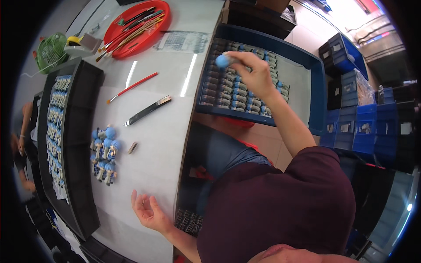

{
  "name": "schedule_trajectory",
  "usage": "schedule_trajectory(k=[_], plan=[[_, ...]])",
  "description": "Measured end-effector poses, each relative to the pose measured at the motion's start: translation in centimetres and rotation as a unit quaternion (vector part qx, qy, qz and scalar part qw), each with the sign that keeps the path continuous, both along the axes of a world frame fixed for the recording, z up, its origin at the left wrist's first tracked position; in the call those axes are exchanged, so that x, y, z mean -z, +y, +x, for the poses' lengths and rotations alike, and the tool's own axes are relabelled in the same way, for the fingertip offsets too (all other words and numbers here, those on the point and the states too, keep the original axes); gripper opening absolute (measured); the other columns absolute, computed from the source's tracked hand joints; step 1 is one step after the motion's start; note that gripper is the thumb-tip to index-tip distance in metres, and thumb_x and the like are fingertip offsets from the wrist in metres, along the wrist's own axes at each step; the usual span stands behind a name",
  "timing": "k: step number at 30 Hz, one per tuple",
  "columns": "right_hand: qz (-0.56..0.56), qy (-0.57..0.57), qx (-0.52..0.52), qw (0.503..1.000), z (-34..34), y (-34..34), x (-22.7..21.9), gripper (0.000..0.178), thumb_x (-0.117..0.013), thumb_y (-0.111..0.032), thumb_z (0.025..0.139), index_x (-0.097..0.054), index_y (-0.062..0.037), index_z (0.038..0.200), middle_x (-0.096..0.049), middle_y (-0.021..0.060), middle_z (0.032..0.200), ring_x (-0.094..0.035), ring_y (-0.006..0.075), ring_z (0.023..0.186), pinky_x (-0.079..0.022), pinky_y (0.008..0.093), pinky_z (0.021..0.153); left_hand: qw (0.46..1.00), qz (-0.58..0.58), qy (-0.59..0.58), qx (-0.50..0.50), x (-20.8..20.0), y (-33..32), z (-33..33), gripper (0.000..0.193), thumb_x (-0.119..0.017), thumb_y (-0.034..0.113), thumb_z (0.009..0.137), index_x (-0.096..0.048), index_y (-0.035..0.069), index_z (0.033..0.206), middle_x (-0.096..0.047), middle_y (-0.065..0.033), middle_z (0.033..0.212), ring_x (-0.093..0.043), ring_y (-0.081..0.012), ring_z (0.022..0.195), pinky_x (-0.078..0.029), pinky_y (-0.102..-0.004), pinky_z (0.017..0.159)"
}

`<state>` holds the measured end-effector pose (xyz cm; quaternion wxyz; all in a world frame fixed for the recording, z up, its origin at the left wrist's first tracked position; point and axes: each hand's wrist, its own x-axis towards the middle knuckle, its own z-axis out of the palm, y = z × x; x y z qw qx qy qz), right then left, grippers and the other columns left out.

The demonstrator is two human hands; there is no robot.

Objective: The person assembles small plastic toy figures by hand, picking up individual bodies and heads from a tray and a table. They attach the heads to the bodies and place the completed figures into a black tray. The process is repetitive, involving picking, aligning, and snapping the parts together.

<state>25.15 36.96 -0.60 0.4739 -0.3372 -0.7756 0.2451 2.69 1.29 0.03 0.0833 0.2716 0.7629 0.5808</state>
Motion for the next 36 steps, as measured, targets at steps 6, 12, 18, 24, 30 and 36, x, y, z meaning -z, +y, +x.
schedule_trajectory(k=[6,12,18,24,30,36], plan=[[-0.138,-0.175,0.331,0.917,19.6,10.0,13.6,0.028,-0.063,-0.008,0.078,-0.066,-0.0134,0.106,-0.065,0.0135,0.102,-0.064,0.0288,0.088,-0.05,0.0336,0.08,0.998,-0.045,0.031,-0.015,0.0,0.2,0.2,0.025,-0.059,-0.002,0.083,-0.053,-0.002,0.107,-0.048,-0.0104,0.129,-0.053,-0.0133,0.09,-0.045,-0.0244,0.08],[-0.255,-0.283,0.371,0.847,25.9,10.9,22.1,0.03,-0.059,-0.001,0.079,-0.065,-0.0115,0.106,-0.065,0.0134,0.104,-0.062,0.0275,0.098,-0.048,0.0351,0.085,0.993,-0.093,0.062,-0.034,-0.1,0.5,0.4,0.021,-0.058,-0.002,0.084,-0.053,-0.005,0.104,-0.048,-0.0116,0.128,-0.053,-0.0154,0.095,-0.046,-0.0256,0.08],[-0.28,-0.297,0.33,0.851,25.3,10.7,23.9,0.033,-0.056,0.002,0.078,-0.064,-0.0092,0.108,-0.065,0.0136,0.106,-0.061,0.028,0.101,-0.047,0.035,0.088,0.991,-0.11,0.077,-0.028,0.2,0.4,0.2,0.016,-0.058,-0.002,0.084,-0.055,-0.005,0.099,-0.047,-0.0133,0.129,-0.053,-0.017,0.097,-0.046,-0.0269,0.081],[-0.326,-0.29,0.282,0.854,25.2,10.5,22.9,0.033,-0.054,0.003,0.078,-0.065,-0.0074,0.108,-0.065,0.0131,0.107,-0.061,0.0274,0.102,-0.046,0.0336,0.089,0.991,-0.104,0.081,-0.027,0.1,0.6,0.5,0.013,-0.058,-0.003,0.084,-0.056,-0.004,0.097,-0.047,-0.0134,0.128,-0.054,-0.0172,0.097,-0.046,-0.0269,0.08],[-0.298,-0.309,0.275,0.86,25.3,10.8,23.1,0.033,-0.056,-0.002,0.078,-0.064,-0.0089,0.109,-0.064,0.0146,0.109,-0.059,0.029,0.105,-0.045,0.0353,0.091,0.994,-0.086,0.069,-0.023,0.1,0.9,0.5,0.014,-0.058,-0.004,0.083,-0.057,-0.004,0.096,-0.048,-0.0137,0.127,-0.054,-0.0177,0.097,-0.047,-0.0271,0.081],[-0.128,-0.263,0.306,0.906,23.7,11.8,20.7,0.037,-0.058,-0.013,0.083,-0.059,-0.0155,0.12,-0.061,0.0124,0.117,-0.056,0.0271,0.111,-0.043,0.0353,0.092,0.989,-0.106,0.092,-0.046,0.1,0.2,0.0,0.016,-0.063,-0.003,0.076,-0.059,-0.002,0.091,-0.054,-0.0136,0.119,-0.057,-0.0183,0.093,-0.047,-0.0272,0.081]])
